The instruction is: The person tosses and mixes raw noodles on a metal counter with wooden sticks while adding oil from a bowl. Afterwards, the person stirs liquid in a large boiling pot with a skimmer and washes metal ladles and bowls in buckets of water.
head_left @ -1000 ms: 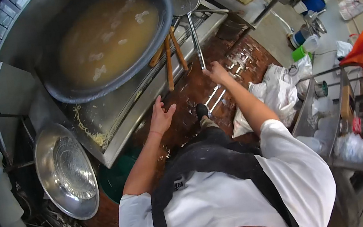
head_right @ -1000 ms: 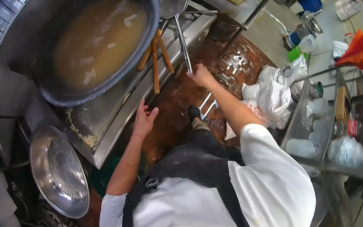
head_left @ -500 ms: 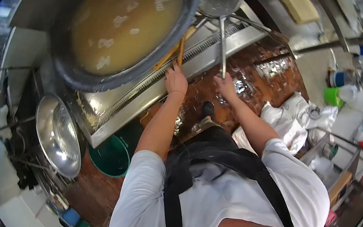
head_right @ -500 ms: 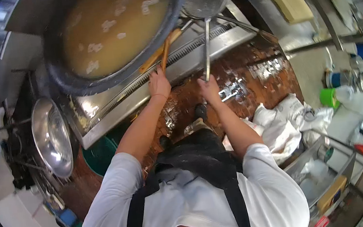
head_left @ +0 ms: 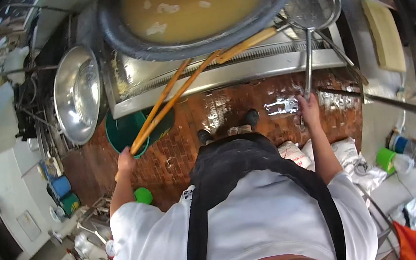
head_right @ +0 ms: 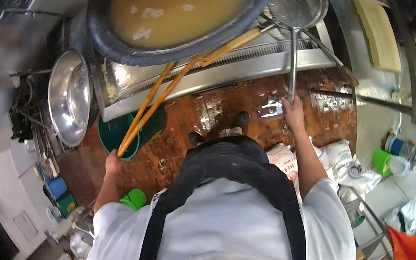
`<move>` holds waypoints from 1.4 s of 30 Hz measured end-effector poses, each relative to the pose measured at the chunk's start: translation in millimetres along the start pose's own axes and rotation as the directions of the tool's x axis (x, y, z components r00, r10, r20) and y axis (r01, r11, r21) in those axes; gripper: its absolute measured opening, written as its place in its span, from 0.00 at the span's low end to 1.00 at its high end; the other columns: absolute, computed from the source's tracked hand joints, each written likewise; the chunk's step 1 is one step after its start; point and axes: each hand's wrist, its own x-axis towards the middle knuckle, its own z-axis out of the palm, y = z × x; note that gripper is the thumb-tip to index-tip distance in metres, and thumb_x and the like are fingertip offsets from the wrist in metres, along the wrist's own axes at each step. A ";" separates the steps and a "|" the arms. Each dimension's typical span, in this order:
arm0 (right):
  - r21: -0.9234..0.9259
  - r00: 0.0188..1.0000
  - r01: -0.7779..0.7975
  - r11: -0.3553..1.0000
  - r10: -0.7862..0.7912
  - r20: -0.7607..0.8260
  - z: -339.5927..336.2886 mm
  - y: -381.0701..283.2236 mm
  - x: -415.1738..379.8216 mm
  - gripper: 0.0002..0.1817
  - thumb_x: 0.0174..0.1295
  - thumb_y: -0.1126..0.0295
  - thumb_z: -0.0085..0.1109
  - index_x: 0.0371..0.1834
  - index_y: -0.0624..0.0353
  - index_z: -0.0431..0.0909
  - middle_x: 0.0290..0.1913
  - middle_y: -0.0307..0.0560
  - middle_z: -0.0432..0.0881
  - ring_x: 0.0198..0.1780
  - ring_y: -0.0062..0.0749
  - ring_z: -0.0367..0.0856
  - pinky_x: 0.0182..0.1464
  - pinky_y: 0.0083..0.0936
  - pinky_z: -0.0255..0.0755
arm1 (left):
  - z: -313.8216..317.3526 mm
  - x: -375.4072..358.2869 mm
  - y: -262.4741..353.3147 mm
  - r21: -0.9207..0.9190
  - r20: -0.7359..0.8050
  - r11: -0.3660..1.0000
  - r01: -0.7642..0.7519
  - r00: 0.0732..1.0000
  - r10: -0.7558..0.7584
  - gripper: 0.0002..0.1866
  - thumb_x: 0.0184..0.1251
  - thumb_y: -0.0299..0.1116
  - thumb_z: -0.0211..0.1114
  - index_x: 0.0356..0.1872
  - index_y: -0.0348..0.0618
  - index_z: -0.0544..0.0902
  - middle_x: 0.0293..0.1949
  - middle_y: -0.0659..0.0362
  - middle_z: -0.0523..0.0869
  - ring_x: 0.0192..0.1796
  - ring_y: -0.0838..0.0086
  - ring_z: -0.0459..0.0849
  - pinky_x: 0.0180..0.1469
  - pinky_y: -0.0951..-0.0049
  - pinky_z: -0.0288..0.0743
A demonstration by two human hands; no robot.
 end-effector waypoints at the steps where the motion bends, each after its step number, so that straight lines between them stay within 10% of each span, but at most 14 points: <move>1: -0.017 1.000 0.013 1.000 -0.012 0.018 -1.0 0.9 0.7 0.08 0.67 0.67 0.58 0.40 0.57 0.72 0.23 0.34 0.72 0.20 0.17 0.68 0.20 0.20 0.63 | 6.1 -31.4 -13.9 -0.026 -0.003 0.996 0.089 0.996 -0.089 0.14 0.58 0.22 0.56 0.47 0.41 0.77 0.42 0.41 0.83 0.48 0.43 0.80 0.49 0.50 0.75; 13: -0.049 0.999 -0.045 0.998 0.046 0.017 -1.7 -21.9 -7.5 0.10 0.66 0.66 0.59 0.38 0.61 0.73 0.21 0.37 0.73 0.20 0.22 0.71 0.21 0.23 0.66 | 147.6 -154.6 -57.3 -0.278 0.024 0.842 0.462 0.880 -0.475 0.13 0.57 0.22 0.56 0.44 0.43 0.74 0.38 0.41 0.84 0.47 0.42 0.82 0.47 0.51 0.75; 19: -0.076 0.996 -0.058 0.995 0.064 0.070 -7.5 -24.1 -8.4 0.08 0.68 0.66 0.56 0.43 0.55 0.70 0.24 0.34 0.71 0.22 0.15 0.68 0.21 0.18 0.66 | 119.1 -41.8 -3.2 -0.359 -0.159 0.818 0.449 0.834 -0.528 0.16 0.56 0.22 0.56 0.47 0.42 0.72 0.40 0.39 0.84 0.47 0.42 0.82 0.47 0.52 0.76; 22: -0.373 0.988 0.129 0.919 -0.150 -0.026 -7.4 -50.3 -24.9 0.15 0.67 0.64 0.58 0.50 0.62 0.75 0.39 0.52 0.81 0.43 0.37 0.78 0.48 0.32 0.73 | 111.2 42.1 -0.3 -0.340 -0.243 0.892 0.298 0.888 -0.389 0.17 0.58 0.23 0.56 0.51 0.41 0.72 0.41 0.39 0.85 0.47 0.43 0.83 0.47 0.51 0.77; 24: -0.285 0.997 0.067 0.956 -0.076 -0.019 -11.4 -44.2 -22.3 0.15 0.65 0.63 0.59 0.44 0.65 0.74 0.33 0.53 0.80 0.37 0.43 0.78 0.43 0.34 0.72 | 92.1 89.6 15.4 -0.294 -0.306 0.934 0.204 0.905 -0.294 0.19 0.60 0.23 0.55 0.54 0.39 0.72 0.41 0.38 0.84 0.48 0.43 0.83 0.48 0.52 0.77; 30: -0.366 0.970 0.136 0.921 -0.199 -0.140 -27.6 -54.5 -45.7 0.14 0.64 0.65 0.60 0.38 0.63 0.69 0.26 0.55 0.77 0.28 0.46 0.78 0.33 0.41 0.69 | 44.5 162.2 72.2 0.017 -0.170 0.743 0.669 0.734 -0.658 0.26 0.65 0.36 0.57 0.64 0.46 0.66 0.62 0.48 0.73 0.59 0.51 0.78 0.59 0.50 0.74; 34: -0.454 0.961 0.044 0.890 -0.162 -0.224 -48.1 -65.2 -63.1 0.14 0.64 0.64 0.60 0.41 0.61 0.68 0.24 0.60 0.77 0.27 0.58 0.78 0.31 0.47 0.68 | 3.3 161.0 193.5 -0.047 -0.257 0.921 0.387 0.886 -0.386 0.15 0.55 0.37 0.65 0.41 0.40 0.81 0.45 0.49 0.83 0.51 0.50 0.82 0.56 0.57 0.76; 35: -0.474 0.955 0.033 0.880 -0.167 -0.244 -52.7 -62.7 -65.4 0.14 0.65 0.64 0.60 0.41 0.61 0.68 0.24 0.61 0.77 0.27 0.59 0.77 0.31 0.48 0.68 | 13.1 154.2 233.4 0.015 -0.362 0.994 0.104 0.928 -0.092 0.10 0.51 0.35 0.66 0.30 0.38 0.82 0.36 0.48 0.85 0.48 0.51 0.82 0.53 0.60 0.76; 37: -0.500 0.939 -0.002 0.866 -0.170 -0.298 -57.9 -65.5 -69.8 0.13 0.64 0.65 0.59 0.42 0.60 0.68 0.25 0.64 0.78 0.29 0.64 0.78 0.31 0.50 0.68 | 58.4 154.7 310.8 -0.218 -0.368 0.876 -0.430 0.867 0.335 0.14 0.55 0.32 0.63 0.40 0.36 0.84 0.41 0.43 0.84 0.48 0.50 0.81 0.54 0.56 0.74; 42: -0.500 0.905 -0.040 0.865 -0.181 -0.384 -73.1 -69.0 -71.1 0.14 0.64 0.65 0.59 0.45 0.58 0.67 0.25 0.64 0.79 0.29 0.65 0.79 0.30 0.51 0.69 | 59.8 172.6 485.0 -0.165 -0.455 0.815 -0.556 0.776 0.437 0.24 0.60 0.38 0.62 0.57 0.40 0.78 0.56 0.40 0.78 0.60 0.45 0.74 0.63 0.51 0.68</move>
